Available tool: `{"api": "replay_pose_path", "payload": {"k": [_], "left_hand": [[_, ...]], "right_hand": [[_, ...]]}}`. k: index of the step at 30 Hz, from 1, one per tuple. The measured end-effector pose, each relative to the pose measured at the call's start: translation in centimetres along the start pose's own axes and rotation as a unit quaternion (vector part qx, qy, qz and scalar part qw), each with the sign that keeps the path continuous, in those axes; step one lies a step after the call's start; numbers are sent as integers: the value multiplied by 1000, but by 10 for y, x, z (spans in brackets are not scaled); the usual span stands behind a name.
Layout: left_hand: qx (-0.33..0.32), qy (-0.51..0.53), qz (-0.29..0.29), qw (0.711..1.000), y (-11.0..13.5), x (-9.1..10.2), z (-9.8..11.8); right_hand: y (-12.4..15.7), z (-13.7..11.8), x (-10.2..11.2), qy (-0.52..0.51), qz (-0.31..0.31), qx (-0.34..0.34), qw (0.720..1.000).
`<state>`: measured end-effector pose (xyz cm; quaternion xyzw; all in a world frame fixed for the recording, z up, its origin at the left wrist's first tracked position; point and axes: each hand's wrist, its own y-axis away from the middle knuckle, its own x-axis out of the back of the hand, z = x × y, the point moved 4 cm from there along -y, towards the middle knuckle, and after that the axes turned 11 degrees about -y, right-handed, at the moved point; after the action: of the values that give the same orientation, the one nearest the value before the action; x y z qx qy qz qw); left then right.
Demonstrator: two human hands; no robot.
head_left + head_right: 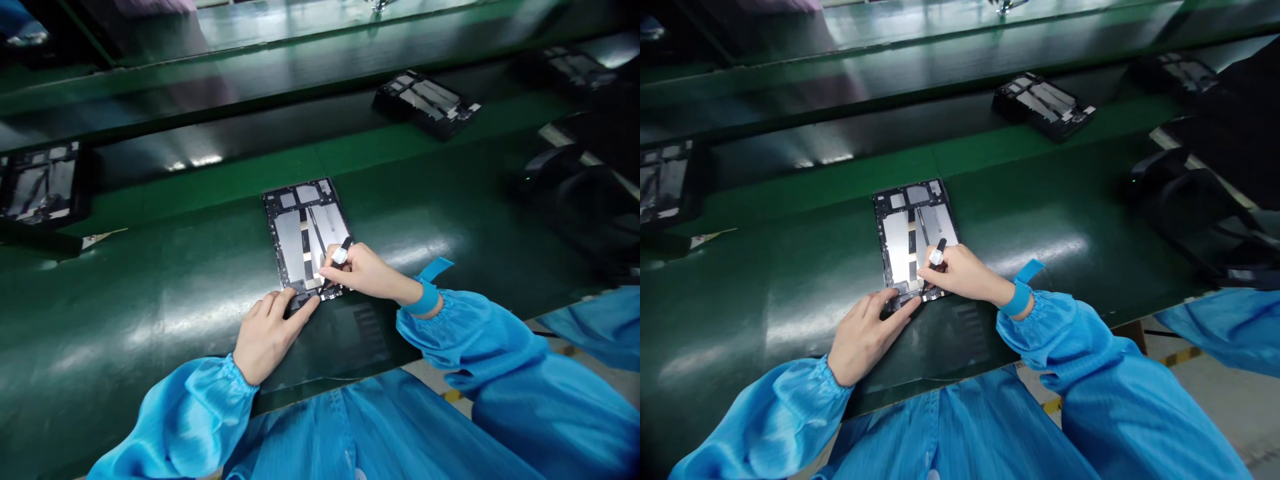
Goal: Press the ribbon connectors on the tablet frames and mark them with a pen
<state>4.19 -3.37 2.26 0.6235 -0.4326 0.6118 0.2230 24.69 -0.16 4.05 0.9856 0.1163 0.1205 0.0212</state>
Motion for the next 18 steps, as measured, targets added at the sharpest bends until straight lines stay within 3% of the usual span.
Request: {"api": "replay_pose_path", "payload": {"k": [6,10,12,14,16,18], "left_hand": [[-29,101,32,994,8,0,-15],[-50,64,94,992,-2,7,-8],[-79,27,104,991,-17,5,-3],[-73,7,68,995,-40,-6,-9],[-19,6,23,1000,-72,-22,-29],[41,-1,12,999,-109,-38,-57]], "right_hand": [[2,15,2,-146,64,-34,987],[4,22,9,-224,157,7,962],[5,27,19,-245,242,42,938],[6,33,31,-255,329,69,907],[6,40,40,-260,395,84,877],[6,47,44,-267,422,81,863]]}}
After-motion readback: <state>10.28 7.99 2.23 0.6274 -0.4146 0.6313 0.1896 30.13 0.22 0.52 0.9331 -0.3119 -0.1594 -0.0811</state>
